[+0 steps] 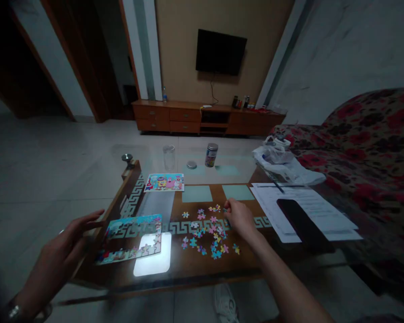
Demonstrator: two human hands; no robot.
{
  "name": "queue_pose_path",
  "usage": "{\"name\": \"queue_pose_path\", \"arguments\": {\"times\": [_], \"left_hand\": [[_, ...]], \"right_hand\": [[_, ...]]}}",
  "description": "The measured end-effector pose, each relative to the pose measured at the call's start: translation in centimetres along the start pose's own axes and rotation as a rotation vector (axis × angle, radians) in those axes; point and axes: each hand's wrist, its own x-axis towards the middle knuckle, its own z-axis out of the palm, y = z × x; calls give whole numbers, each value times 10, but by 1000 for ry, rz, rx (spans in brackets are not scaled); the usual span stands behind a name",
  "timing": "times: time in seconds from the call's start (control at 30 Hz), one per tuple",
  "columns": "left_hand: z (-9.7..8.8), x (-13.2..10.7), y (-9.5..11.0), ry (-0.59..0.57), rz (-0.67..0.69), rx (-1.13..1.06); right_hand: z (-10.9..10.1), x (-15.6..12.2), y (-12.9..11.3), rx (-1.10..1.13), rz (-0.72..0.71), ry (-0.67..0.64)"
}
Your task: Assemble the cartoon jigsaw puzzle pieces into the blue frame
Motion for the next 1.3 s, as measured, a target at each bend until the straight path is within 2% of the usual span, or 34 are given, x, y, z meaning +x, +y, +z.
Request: {"name": "queue_pose_path", "arguments": {"times": [0.1, 0.2, 0.33, 0.47, 0.57, 0.7, 0.83, 1.03, 1.17, 1.3], "left_hand": [[1, 3, -5, 30, 11, -20], [4, 7, -12, 28, -19, -36], [8, 11, -19, 27, -66, -92], [9, 12, -22, 49, -54, -170], [11, 12, -24, 40, -31, -217], [12, 13, -29, 37, -15, -268], [11, 16, -30, 23, -65, -321], [4, 22, -34, -21, -161, -321], [7, 21, -39, -60, -122, -209], [13, 17, -37, -142, -71, -100]], "right_hand": [[-5, 0, -14, 88, -67, 59], [-1, 0, -48, 310, -145, 51], [20, -4, -115, 657, -178, -118], [40, -9, -171, 866, -186, -300], [51, -12, -197, 923, -171, -381], [63, -15, -220, 978, -165, -406], [73, -16, -237, 944, -162, -406], [84, -16, -254, 770, -293, -356], [86, -23, -264, 574, -430, -306], [84, -33, -270, 411, -465, -300]]}}
